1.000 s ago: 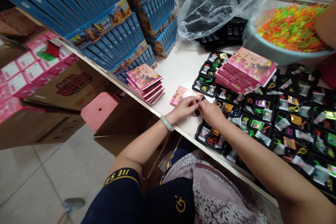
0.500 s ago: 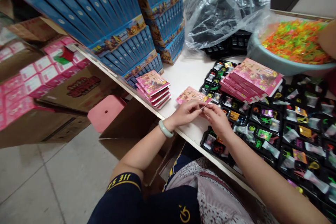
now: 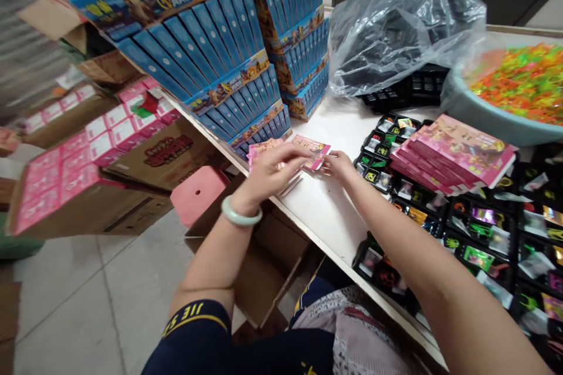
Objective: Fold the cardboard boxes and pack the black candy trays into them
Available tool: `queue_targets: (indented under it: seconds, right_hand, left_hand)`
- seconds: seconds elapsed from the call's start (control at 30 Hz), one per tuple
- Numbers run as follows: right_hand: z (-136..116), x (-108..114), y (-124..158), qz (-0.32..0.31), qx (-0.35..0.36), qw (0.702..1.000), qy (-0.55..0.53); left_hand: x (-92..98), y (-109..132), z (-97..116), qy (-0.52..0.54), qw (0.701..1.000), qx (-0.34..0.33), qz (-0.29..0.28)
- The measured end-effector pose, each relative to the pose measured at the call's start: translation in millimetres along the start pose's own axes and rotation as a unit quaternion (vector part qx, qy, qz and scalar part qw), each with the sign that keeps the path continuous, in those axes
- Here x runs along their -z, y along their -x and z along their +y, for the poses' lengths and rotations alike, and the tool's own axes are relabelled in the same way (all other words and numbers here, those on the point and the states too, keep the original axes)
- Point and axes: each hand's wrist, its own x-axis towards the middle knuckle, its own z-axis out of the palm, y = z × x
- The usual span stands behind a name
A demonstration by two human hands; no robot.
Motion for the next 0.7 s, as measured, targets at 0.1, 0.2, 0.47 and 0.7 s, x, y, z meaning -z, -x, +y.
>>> queue_targets:
  seconds: [0.1, 0.2, 0.47, 0.7]
  right_hand:
    - [4.8, -3.6, -6.4, 0.009, -0.014, 1.000, 0.016]
    - [7.7, -13.7, -7.9, 0.018, -0.021, 0.999, 0.032]
    - [15.5, -25.2, -6.8, 0.000, -0.017, 0.995, 0.096]
    - [-4.5, -15.1, 18.3, 0.022, 0.051, 0.980, 0.190]
  left_hand:
    - [39.5, 29.6, -19.1, -0.074, 0.997, 0.024, 0.007]
    - [49.7, 54.1, -52.4, -0.151, 0.984, 0.056, -0.082]
    - [-28.0, 53.3, -40.4, -0.310, 0.924, 0.220, 0.044]
    - [-19.9, 41.0, -28.8, -0.322, 0.914, 0.242, 0.054]
